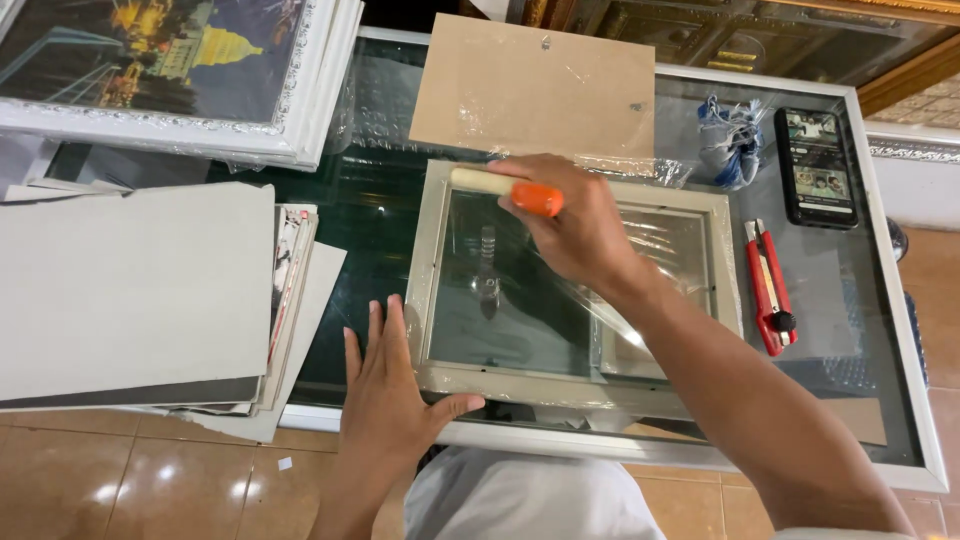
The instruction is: Cleaning and preparing a picture frame for assembly by brushing away dust and wiping the surface.
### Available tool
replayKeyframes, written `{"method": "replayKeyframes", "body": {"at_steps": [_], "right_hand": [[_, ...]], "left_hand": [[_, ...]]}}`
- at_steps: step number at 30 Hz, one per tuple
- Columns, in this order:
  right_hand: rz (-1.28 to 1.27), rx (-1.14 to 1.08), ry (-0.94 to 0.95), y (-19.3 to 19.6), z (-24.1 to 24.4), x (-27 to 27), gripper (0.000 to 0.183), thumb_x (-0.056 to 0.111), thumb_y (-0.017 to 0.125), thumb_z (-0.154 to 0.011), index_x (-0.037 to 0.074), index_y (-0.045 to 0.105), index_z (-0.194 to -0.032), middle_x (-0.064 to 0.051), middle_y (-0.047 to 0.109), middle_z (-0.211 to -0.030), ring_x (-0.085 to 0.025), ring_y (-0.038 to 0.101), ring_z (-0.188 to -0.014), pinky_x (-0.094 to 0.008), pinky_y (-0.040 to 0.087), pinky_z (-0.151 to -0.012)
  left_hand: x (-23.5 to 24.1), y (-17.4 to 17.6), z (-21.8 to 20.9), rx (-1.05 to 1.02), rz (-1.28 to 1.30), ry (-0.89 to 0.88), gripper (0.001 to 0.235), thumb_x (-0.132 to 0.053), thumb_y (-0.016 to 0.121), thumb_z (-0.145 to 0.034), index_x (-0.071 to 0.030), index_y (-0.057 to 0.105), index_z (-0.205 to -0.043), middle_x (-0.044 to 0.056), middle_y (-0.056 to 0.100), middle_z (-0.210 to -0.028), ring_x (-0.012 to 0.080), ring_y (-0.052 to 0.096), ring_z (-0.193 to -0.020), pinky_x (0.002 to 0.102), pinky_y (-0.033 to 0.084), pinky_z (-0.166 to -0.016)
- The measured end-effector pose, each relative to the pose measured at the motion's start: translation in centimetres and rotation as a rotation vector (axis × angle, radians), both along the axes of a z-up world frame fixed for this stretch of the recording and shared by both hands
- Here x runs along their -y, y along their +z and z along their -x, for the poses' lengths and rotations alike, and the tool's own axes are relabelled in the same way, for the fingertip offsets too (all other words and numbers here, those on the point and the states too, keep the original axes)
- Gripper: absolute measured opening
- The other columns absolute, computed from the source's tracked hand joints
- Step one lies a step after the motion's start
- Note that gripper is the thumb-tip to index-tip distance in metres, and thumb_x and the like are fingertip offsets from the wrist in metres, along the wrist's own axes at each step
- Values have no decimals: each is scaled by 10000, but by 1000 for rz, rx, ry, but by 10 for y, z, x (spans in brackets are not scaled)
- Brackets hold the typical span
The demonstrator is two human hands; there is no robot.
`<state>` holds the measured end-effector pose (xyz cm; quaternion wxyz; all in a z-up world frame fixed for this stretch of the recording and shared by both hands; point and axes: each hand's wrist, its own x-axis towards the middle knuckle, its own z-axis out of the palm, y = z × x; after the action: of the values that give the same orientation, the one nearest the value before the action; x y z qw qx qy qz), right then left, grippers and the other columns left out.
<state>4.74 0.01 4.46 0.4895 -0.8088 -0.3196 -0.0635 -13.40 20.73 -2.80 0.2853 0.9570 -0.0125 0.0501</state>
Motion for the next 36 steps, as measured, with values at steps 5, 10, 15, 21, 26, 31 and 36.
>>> {"method": "replayKeyframes", "body": {"at_steps": [5,10,15,21,26,31,36], "right_hand": [[204,100,170,-3,47,-4,438,-29,742,-778,24,698,-1211,-186,735,-1207,-336,741,-1077,-399,605,-912],[41,-425,268,2,105,32,442,28,747,-845,3,663,-1279,-158,744,-1235,-270,726,-1132,-387,592,-953],[-663,-696,4,7,78,60,573,47,662,-829,-35,561,-1387,-172,725,-1237,-246,722,-1115,-398,584,-997],[-403,-538,-193,0,32,28,624,-13,649,-816,-44,595,-1436,-90,680,-1149,-130,630,-1014,-267,522,-888],[-342,-284,-206,-33,6,-28,509,54,657,-933,-9,542,-1425,-67,636,-1188,-101,600,-1023,-254,523,-880],[-232,-342,-290,-34,1,32,503,33,650,-931,17,580,-1429,-78,653,-1146,-98,612,-966,-254,532,-839],[-98,-363,-542,-23,8,154,498,-1,628,-928,41,611,-1424,-59,686,-1109,-110,635,-890,-250,525,-742]], "left_hand": [[1,5,-4,23,39,39,1416,-778,733,-617,94,115,-1546,277,340,-1577,417,234,-1504,580,87,-1204],[2,-1,-2,13,20,38,1350,-745,723,-678,76,128,-1569,257,374,-1580,398,243,-1525,578,90,-1228],[-2,1,-6,-64,-43,-1,1390,-821,663,-649,78,114,-1556,304,330,-1546,423,184,-1518,596,61,-1201],[0,7,-11,48,-138,-43,1351,-866,616,-636,54,192,-1530,311,263,-1583,455,143,-1498,624,51,-1164],[4,10,-11,12,-131,-14,1350,-857,634,-641,66,215,-1533,299,266,-1582,428,149,-1508,617,56,-1174],[4,5,-10,-2,-129,-6,1337,-860,622,-648,66,229,-1529,306,265,-1575,438,145,-1505,623,57,-1167],[4,0,-10,10,-124,-15,1329,-865,598,-667,76,221,-1527,322,260,-1569,454,137,-1499,634,53,-1164]]}}
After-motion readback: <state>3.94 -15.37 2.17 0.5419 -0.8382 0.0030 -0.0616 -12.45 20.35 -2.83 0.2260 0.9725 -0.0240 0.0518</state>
